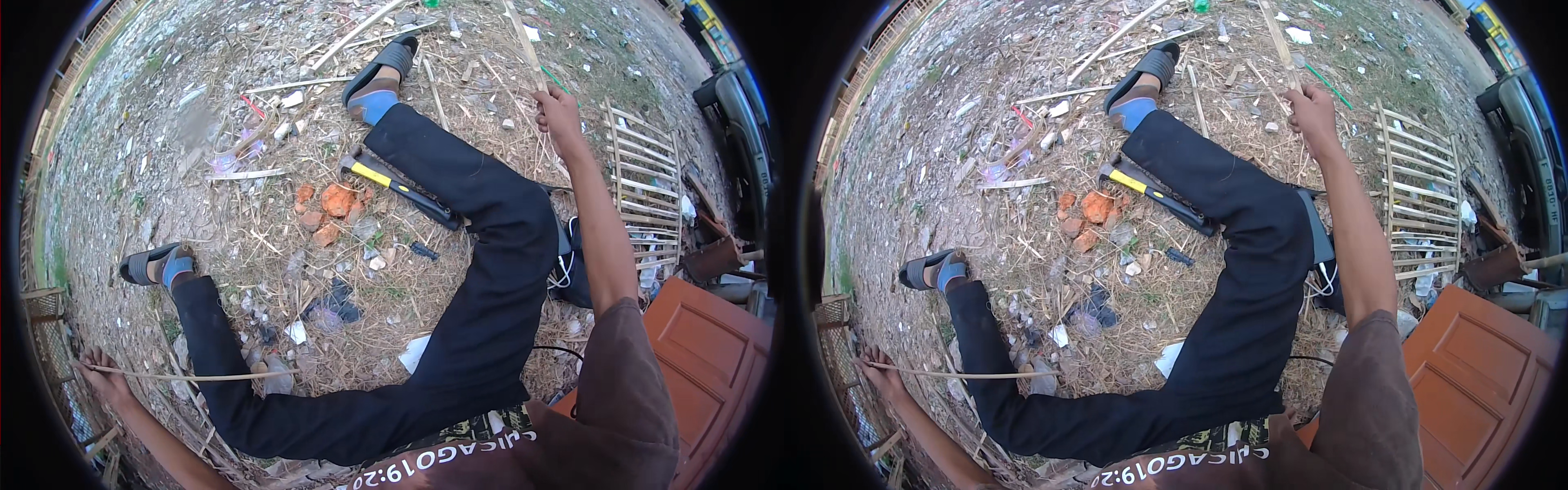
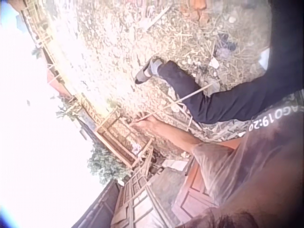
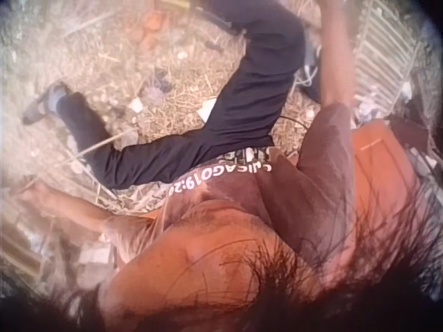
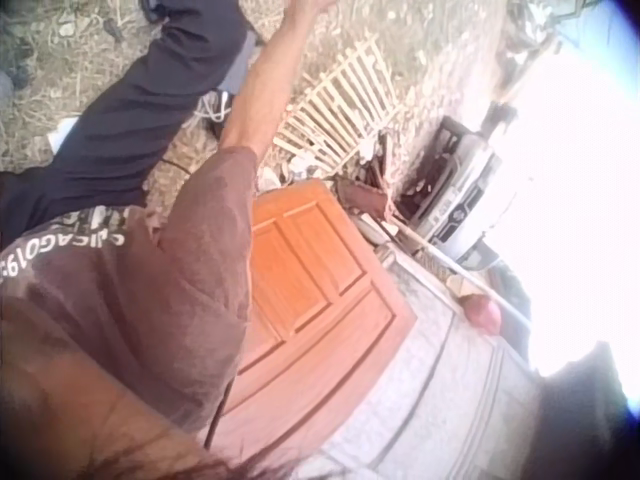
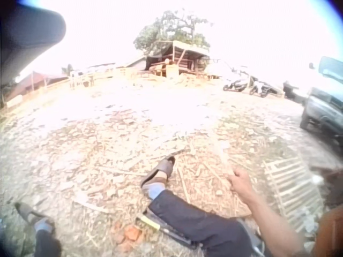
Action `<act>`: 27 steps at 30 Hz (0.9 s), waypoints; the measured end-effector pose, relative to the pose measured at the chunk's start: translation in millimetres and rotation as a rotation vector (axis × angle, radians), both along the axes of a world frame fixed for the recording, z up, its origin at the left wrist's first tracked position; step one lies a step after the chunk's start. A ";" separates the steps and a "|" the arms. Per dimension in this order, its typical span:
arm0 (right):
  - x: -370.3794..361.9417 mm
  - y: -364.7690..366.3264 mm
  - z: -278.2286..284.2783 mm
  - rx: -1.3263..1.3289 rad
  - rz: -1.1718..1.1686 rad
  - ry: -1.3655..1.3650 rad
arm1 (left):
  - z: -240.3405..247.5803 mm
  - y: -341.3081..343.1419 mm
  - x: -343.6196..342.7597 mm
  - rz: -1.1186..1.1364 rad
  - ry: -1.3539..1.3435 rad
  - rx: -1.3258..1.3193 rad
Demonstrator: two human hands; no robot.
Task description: The person assembles a triangular frame from wooden sticks, using a hammer to drive nails into the joints and a knife to trim the ends of the sticks while sitting on the ground.
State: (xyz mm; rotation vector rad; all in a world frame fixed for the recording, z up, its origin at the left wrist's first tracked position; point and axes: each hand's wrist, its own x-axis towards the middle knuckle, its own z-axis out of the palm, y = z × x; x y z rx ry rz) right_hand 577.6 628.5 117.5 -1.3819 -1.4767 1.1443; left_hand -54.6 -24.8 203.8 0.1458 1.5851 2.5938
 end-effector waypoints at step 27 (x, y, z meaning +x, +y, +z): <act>23.3 41.4 -116.2 0.764 -0.091 -1.117 | -74.9 354.9 117.2 -0.705 -0.306 -0.574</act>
